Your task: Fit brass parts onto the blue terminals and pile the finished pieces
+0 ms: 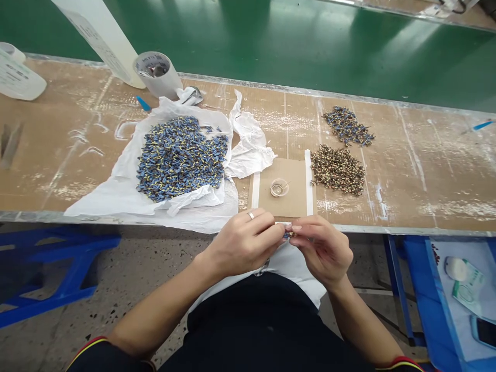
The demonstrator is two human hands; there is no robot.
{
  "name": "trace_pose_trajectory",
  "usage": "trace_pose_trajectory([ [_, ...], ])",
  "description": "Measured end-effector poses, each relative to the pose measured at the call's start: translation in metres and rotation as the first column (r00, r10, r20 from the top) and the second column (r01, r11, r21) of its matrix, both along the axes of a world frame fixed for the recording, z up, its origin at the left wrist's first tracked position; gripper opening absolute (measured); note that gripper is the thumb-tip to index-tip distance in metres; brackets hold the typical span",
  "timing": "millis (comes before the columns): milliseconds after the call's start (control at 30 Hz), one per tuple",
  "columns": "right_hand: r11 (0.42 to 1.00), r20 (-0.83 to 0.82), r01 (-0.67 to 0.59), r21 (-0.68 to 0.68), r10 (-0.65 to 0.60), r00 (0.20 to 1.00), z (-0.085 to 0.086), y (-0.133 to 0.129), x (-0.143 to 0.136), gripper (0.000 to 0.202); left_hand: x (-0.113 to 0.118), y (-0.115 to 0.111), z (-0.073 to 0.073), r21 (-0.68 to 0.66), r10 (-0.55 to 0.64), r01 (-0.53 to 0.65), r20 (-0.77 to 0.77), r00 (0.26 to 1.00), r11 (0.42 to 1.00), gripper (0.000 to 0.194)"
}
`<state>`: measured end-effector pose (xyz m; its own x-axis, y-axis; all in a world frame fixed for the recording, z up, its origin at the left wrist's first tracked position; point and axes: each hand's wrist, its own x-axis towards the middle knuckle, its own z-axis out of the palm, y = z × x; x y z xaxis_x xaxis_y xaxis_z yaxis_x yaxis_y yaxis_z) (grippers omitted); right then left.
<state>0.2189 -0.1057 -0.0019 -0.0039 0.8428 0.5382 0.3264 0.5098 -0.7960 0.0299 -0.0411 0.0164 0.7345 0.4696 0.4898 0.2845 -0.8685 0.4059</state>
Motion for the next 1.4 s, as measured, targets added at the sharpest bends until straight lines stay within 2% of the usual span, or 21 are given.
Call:
trace_pose_trajectory([
  [100, 0.998, -0.061, -0.029, -0.059, 0.025, 0.998, 0.0, 0.0, -0.001, 0.026, -0.001, 0.0, -0.002, 0.038, 0.004, -0.004, 0.015, 1.0, 0.999, 0.016],
  [167, 0.99, -0.11, -0.054, -0.13, 0.039, 0.993, 0.001, 0.001, -0.001, 0.021, -0.002, 0.0, -0.003, -0.014, -0.008, 0.009, 0.03, 1.0, 1.0, 0.017],
  [267, 0.958, -0.208, -0.093, -0.27, 0.036, 0.978, 0.002, 0.0, -0.002, 0.012, -0.002, -0.001, -0.001, -0.185, -0.025, 0.039, 0.076, 0.997, 0.982, 0.02],
  [333, 0.941, -0.269, -0.118, -0.318, 0.03, 0.963, 0.001, -0.001, -0.002, 0.01, -0.002, -0.003, 0.002, -0.371, -0.033, 0.079, 0.129, 0.991, 0.925, 0.022],
  [367, 0.94, -0.283, -0.123, -0.317, 0.03, 0.959, 0.001, -0.001, -0.002, 0.011, -0.002, -0.004, 0.004, -0.49, -0.028, 0.103, 0.157, 0.987, 0.866, 0.024],
  [400, 0.944, -0.282, -0.122, -0.307, 0.033, 0.959, 0.001, -0.001, -0.002, 0.013, -0.002, -0.005, 0.005, -0.618, -0.016, 0.127, 0.182, 0.983, 0.776, 0.026],
  [467, 0.953, -0.252, -0.125, -0.277, 0.054, 0.966, 0.001, 0.0, -0.002, 0.016, -0.002, -0.007, 0.006, -0.836, 0.028, 0.18, 0.227, 0.974, 0.519, 0.033],
  [533, 0.953, -0.213, -0.141, -0.269, 0.084, 0.973, 0.002, 0.002, -0.001, 0.017, -0.001, -0.009, 0.003, -0.936, 0.082, 0.248, 0.276, 0.958, 0.249, 0.039],
  [567, 0.95, -0.202, -0.154, -0.27, 0.1, 0.974, 0.002, 0.003, -0.001, 0.018, 0.0, -0.01, 0.0, -0.946, 0.106, 0.29, 0.306, 0.946, 0.141, 0.04],
  [600, 0.947, -0.198, -0.168, -0.274, 0.115, 0.973, 0.003, 0.004, 0.0, 0.018, 0.0, -0.011, -0.002, -0.941, 0.127, 0.332, 0.337, 0.933, 0.057, 0.041],
  [700, 0.933, -0.214, -0.2, -0.298, 0.139, 0.967, 0.003, 0.006, 0.003, 0.016, 0.003, -0.014, -0.008, -0.902, 0.181, 0.414, 0.39, 0.903, -0.123, 0.041],
  [867, 0.916, -0.195, -0.224, -0.332, 0.166, 0.967, 0.005, 0.008, 0.009, 0.008, 0.008, -0.017, -0.005, -0.808, 0.265, 0.449, 0.37, 0.89, -0.38, 0.04],
  [967, 0.913, -0.147, -0.236, -0.332, 0.197, 0.969, 0.008, 0.01, 0.012, 0.004, 0.009, -0.018, -0.004, -0.775, 0.279, 0.444, 0.35, 0.894, -0.451, 0.037],
  [1100, 0.908, -0.083, -0.262, -0.327, 0.248, 0.965, 0.009, 0.011, 0.015, 0.007, 0.007, -0.019, -0.008, -0.763, 0.269, 0.426, 0.333, 0.904, -0.486, 0.034],
  [1300, 0.884, -0.01, -0.339, -0.32, 0.355, 0.935, 0.005, 0.012, 0.017, 0.016, 0.004, -0.02, -0.009, -0.796, 0.256, 0.377, 0.285, 0.924, -0.474, 0.036],
  [1400, 0.877, 0.014, -0.369, -0.307, 0.391, 0.92, 0.006, 0.012, 0.017, 0.016, 0.002, -0.02, -0.009, -0.824, 0.219, 0.358, 0.288, 0.932, -0.44, 0.037],
])
